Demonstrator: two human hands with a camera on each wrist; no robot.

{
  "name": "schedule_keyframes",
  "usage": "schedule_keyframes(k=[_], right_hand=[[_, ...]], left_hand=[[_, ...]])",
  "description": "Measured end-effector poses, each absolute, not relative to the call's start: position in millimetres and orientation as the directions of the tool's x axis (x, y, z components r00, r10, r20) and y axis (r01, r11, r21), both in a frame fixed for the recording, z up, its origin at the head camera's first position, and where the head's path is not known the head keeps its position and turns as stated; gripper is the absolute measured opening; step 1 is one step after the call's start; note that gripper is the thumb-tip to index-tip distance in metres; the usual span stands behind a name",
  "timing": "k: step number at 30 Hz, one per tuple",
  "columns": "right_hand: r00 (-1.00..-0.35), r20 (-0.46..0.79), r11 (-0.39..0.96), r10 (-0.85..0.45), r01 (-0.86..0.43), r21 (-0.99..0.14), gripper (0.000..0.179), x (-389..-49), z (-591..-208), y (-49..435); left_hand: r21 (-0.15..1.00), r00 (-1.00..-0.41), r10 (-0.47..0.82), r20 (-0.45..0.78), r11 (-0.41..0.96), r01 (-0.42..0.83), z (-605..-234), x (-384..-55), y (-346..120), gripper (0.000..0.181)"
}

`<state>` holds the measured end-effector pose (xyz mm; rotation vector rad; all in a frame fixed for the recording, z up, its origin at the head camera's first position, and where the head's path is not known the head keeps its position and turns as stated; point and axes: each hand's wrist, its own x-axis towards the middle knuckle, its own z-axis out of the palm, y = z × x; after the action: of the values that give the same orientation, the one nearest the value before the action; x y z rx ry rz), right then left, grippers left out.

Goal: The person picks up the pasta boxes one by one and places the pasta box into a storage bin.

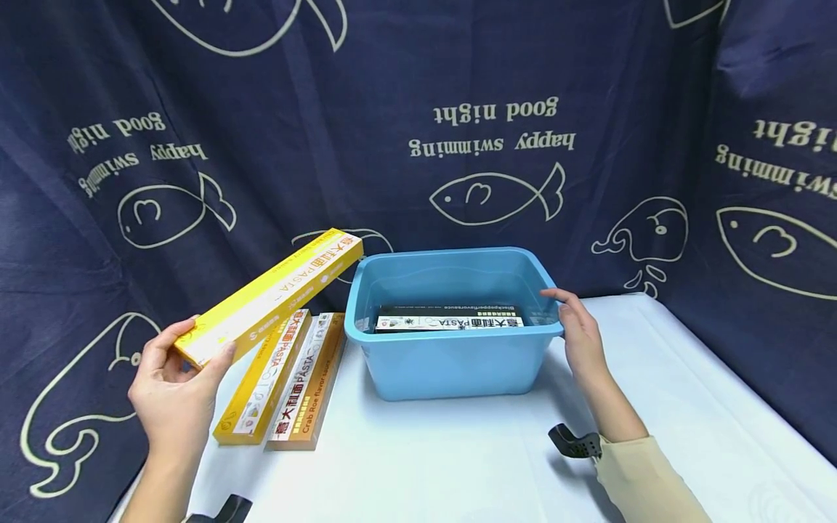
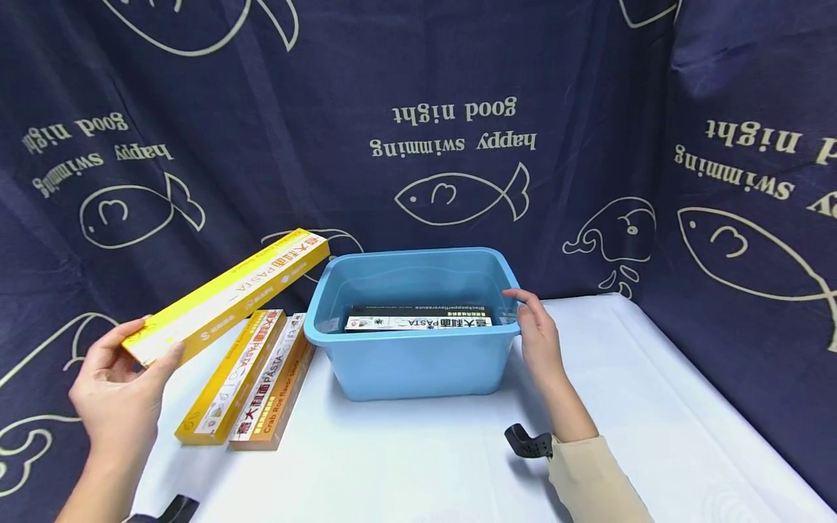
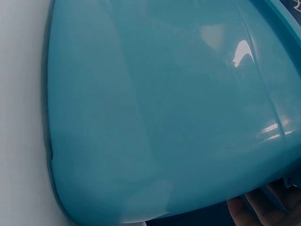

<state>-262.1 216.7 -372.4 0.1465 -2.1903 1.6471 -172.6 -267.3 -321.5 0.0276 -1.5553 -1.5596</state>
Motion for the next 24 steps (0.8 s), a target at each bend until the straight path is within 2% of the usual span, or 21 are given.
schedule_keyframes(k=[11,24], right_hand=[[-0.923,0.349,0.316,0.163,-0.287,-0.904,0.048,-257.1,-375.2,218.9],[-0.921,0.363,0.352,0.141,-0.296,-0.888,0.05,-258.7,-370.5,217.8]], left_hand=[[0.865,-0.734,-0.472,0.488,0.151,0.478,-314.5,-180.4,-246.5,0.061],[0.892,-0.827,-0.379,0.416,-0.007,0.452,-304.2,-189.8,-225.8,0.06]])
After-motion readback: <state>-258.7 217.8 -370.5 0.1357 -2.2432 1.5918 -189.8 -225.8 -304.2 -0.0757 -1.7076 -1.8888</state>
